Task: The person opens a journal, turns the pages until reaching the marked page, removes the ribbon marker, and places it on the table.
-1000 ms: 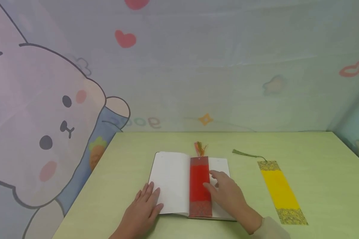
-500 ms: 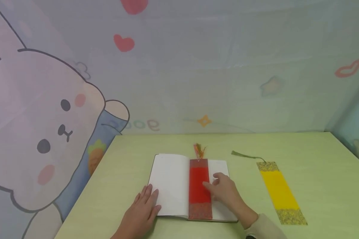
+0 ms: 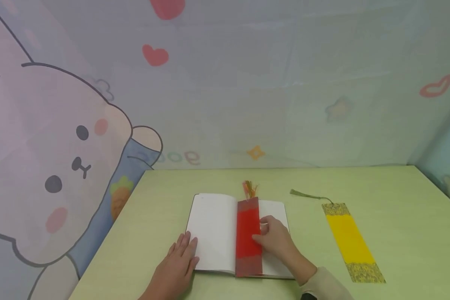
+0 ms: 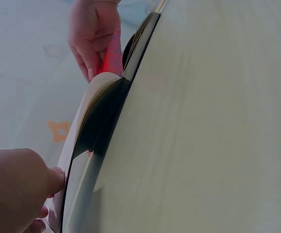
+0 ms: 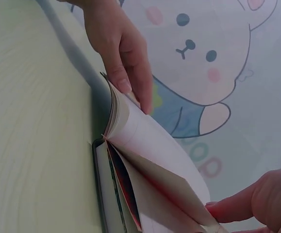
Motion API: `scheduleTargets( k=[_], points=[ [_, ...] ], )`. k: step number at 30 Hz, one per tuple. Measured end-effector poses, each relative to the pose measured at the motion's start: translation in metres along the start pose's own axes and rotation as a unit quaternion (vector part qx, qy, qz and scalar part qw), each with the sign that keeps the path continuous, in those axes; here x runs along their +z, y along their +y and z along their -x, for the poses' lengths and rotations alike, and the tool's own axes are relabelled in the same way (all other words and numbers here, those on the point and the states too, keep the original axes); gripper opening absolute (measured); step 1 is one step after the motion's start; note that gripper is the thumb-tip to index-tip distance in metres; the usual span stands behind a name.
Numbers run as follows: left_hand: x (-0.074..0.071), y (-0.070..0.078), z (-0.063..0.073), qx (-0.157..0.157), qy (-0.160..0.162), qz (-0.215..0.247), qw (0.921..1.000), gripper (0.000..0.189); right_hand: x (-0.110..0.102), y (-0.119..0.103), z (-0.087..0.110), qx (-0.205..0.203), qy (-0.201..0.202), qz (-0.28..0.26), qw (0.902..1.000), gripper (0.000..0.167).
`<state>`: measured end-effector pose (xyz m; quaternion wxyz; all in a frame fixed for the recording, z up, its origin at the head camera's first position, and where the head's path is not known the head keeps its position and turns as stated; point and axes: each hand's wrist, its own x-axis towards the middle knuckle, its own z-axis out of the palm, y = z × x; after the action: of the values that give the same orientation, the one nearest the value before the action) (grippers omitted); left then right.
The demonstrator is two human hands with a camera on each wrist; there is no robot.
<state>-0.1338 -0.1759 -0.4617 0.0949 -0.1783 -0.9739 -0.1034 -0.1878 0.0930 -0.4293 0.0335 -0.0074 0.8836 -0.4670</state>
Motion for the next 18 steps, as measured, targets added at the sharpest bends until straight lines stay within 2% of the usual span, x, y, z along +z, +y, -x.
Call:
scheduleTargets(
  k=[7, 10, 15, 18],
  points=[
    [0.0017, -0.0027, -0.0003, 0.000, -0.002, 0.004, 1.0000, 0.044, 0.0015, -0.0025, -0.0007, 0.024, -0.009, -0.037, 0.9990, 0.045],
    [0.0021, -0.0035, -0.0005, 0.008, 0.001, 0.004, 1.0000, 0.043, 0.0016, -0.0010, -0.0017, 0.034, -0.014, -0.076, 0.9964, 0.042],
    [0.0009, -0.0026, -0.0007, 0.012, 0.006, 0.002, 0.9999, 0.042, 0.0029, 0.0019, -0.0031, 0.056, -0.049, -0.189, 0.9791, 0.040],
    [-0.0003, -0.0013, -0.0003, 0.008, 0.001, 0.006, 1.0000, 0.042, 0.0025, 0.0027, -0.0023, 0.064, -0.063, -0.230, 0.9690, 0.040]
  ],
)
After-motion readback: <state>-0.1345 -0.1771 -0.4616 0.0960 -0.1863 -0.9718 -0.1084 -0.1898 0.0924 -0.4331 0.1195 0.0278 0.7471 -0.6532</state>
